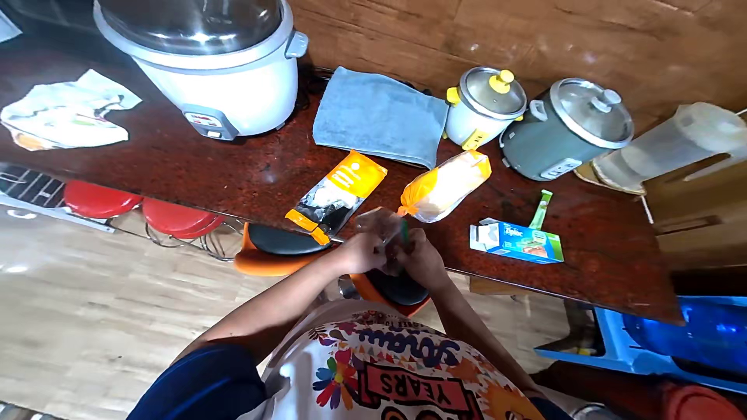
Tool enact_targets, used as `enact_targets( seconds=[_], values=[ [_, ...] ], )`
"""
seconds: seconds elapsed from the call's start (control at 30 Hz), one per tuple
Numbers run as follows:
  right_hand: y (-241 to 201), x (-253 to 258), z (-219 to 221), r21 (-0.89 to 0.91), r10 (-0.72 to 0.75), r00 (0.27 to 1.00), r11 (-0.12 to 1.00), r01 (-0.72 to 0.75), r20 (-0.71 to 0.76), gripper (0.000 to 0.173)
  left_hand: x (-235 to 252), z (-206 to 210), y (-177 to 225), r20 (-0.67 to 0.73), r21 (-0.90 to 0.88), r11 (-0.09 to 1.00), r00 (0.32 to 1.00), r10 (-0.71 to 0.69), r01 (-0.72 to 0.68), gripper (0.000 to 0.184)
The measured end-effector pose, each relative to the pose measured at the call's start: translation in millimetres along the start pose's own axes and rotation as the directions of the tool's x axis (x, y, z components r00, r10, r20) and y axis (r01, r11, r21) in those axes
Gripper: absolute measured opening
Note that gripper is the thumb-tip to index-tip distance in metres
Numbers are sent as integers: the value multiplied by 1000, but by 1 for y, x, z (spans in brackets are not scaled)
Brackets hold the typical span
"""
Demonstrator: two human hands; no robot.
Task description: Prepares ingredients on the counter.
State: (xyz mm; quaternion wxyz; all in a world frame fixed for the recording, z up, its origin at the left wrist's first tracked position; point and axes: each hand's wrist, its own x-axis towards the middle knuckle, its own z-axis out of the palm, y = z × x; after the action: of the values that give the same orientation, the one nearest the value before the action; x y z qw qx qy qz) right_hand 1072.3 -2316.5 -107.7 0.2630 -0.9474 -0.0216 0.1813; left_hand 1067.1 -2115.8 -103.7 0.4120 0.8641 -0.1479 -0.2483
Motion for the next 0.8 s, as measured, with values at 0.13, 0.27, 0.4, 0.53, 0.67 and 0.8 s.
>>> enact_targets(
  seconds=[0.13, 0.27, 0.4, 0.53, 0.67, 0.8],
  values=[
    [12, 3, -10, 70, -52, 965, 995, 72, -258, 33, 1, -5, -20, -59, -84, 996, 997, -48, 43, 25],
    [15, 4, -18, -10, -83, 949, 996, 84, -304, 22, 9, -4, -55, -316, -207, 978, 946, -70, 3, 19],
    [9, 2, -10, -17, -178, 969, 984, 178, -173, 20, 11, 0, -64, -436, -181, 974, 876, -206, 139, 30],
    [1, 4, -1, -11, -194, 974, 981, 194, -114, 20, 9, -7, -73, -422, -410, 903, 850, -316, 132, 46],
    [-5, 6, 0, -5, -197, 977, 980, 198, -86, 18, 3, -17, -79, -361, -508, 858, 885, -295, 78, 65],
    [-11, 6, 0, 9, -177, 983, 984, 178, -51, 17, 4, -20, -84, -400, -391, 917, 884, -242, 75, 60]
  ],
)
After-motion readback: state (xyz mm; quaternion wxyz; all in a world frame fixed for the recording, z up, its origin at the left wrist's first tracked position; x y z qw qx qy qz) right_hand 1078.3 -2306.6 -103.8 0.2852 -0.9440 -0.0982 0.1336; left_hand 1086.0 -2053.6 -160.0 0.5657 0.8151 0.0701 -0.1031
